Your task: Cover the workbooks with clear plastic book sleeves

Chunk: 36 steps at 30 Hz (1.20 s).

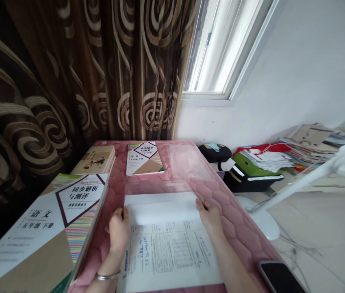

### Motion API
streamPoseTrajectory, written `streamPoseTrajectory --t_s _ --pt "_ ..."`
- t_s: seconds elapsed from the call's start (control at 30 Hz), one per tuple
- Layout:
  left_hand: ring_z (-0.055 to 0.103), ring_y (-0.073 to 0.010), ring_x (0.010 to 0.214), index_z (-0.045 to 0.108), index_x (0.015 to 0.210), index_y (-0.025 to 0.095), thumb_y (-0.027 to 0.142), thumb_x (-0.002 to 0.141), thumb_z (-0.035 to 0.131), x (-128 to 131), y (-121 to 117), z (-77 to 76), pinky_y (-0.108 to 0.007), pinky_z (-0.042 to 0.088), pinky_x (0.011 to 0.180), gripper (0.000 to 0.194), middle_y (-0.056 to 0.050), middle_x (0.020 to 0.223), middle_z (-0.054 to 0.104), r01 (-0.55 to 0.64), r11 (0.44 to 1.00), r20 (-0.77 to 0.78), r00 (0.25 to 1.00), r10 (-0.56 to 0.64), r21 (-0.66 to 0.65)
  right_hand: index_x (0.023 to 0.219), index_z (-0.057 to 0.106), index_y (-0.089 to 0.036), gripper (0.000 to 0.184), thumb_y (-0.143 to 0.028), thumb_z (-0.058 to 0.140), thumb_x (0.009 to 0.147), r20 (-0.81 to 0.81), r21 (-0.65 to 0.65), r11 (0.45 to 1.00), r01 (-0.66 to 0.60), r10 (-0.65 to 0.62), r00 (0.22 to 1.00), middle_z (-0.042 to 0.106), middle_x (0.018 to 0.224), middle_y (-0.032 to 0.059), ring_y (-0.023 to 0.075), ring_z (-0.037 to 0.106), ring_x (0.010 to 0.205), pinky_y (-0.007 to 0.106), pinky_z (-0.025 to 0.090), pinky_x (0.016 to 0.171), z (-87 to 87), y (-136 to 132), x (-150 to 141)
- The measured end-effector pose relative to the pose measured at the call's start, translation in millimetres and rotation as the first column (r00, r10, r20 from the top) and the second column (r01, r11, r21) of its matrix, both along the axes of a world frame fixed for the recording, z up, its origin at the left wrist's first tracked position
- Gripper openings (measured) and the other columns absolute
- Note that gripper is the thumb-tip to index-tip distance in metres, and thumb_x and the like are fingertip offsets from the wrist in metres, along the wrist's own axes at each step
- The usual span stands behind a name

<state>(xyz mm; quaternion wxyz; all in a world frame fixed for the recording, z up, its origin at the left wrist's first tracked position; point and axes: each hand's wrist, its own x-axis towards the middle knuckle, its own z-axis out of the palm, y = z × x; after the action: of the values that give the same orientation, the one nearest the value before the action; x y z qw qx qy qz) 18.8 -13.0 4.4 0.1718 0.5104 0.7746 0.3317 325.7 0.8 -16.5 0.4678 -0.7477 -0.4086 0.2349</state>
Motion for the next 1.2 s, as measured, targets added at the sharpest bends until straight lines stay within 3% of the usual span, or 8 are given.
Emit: streamPoseTrajectory --t_s 0.3,0.5,0.73,0.83,1.0,1.2 --pt "0.056 -0.0186 0.065 0.045 0.062 0.022 0.033 0.094 0.042 2.9 1.3 0.6 -0.027 0.031 0.061 0.033 -0.004 0.063 0.06 -0.02 0.999 -0.057 0.998 0.017 -0.048 0.057 0.061 -0.023 0.037 -0.052 0.051 0.077 0.155 -0.005 1.0 -0.031 0.031 0.987 0.065 0.057 0.0068 0.0247 0.062 0.06 0.031 0.04 0.053 -10.7 6.1 0.6" --pt "0.052 -0.0169 0.062 0.046 0.062 0.021 0.029 0.093 0.042 1.9 0.2 1.5 -0.027 0.029 0.061 0.032 -0.004 0.062 0.058 -0.019 0.999 -0.031 0.999 0.018 -0.033 0.055 0.06 -0.023 0.029 -0.044 0.053 0.074 0.181 -0.068 0.997 -0.021 0.033 0.983 0.064 0.057 0.0051 0.0231 0.061 0.06 0.03 0.038 0.053 -8.0 7.9 1.0" --pt "0.052 -0.0163 0.063 0.046 0.061 0.021 0.027 0.091 0.044 2.1 0.1 2.1 -0.026 0.028 0.06 0.031 -0.004 0.063 0.059 -0.025 0.999 -0.031 0.999 0.025 -0.019 0.05 0.052 -0.024 0.038 -0.047 0.05 0.08 0.242 -0.142 0.987 -0.071 0.104 0.965 0.061 0.054 0.006 0.0231 0.061 0.059 0.031 0.034 0.052 -0.9 8.8 -1.6" --pt "0.053 -0.0167 0.063 0.045 0.06 0.021 0.027 0.091 0.045 2.9 0.6 1.5 -0.027 0.027 0.06 0.032 -0.004 0.062 0.059 -0.033 0.999 -0.047 0.998 0.033 -0.009 0.051 0.054 -0.024 0.039 -0.049 0.05 0.079 0.222 -0.125 0.989 -0.074 0.101 0.97 0.061 0.054 0.0058 0.0234 0.061 0.06 0.031 0.035 0.053 -0.3 7.2 -0.4" --pt "0.052 -0.0166 0.06 0.046 0.061 0.021 0.029 0.091 0.044 2.1 2.4 0.3 -0.027 0.028 0.06 0.031 -0.004 0.06 0.058 -0.026 1.0 -0.019 0.999 0.026 -0.011 0.059 0.064 -0.023 0.036 -0.053 0.052 0.075 0.058 -0.025 0.997 -0.079 0.081 0.995 0.064 0.056 0.0065 0.0256 0.062 0.06 0.033 0.04 0.052 -2.3 1.7 5.1" --pt "0.053 -0.0153 0.062 0.047 0.061 0.021 0.028 0.091 0.041 -0.2 -1.5 4.4 -0.025 0.032 0.062 0.031 -0.002 0.062 0.06 -0.03 0.999 0.088 0.996 0.029 0.015 0.062 0.063 -0.021 0.035 -0.049 0.047 0.076 0.169 -0.085 0.994 -0.062 0.076 0.983 0.066 0.063 0.008 0.0261 0.063 0.066 0.033 0.041 0.057 -1.9 1.7 1.6"
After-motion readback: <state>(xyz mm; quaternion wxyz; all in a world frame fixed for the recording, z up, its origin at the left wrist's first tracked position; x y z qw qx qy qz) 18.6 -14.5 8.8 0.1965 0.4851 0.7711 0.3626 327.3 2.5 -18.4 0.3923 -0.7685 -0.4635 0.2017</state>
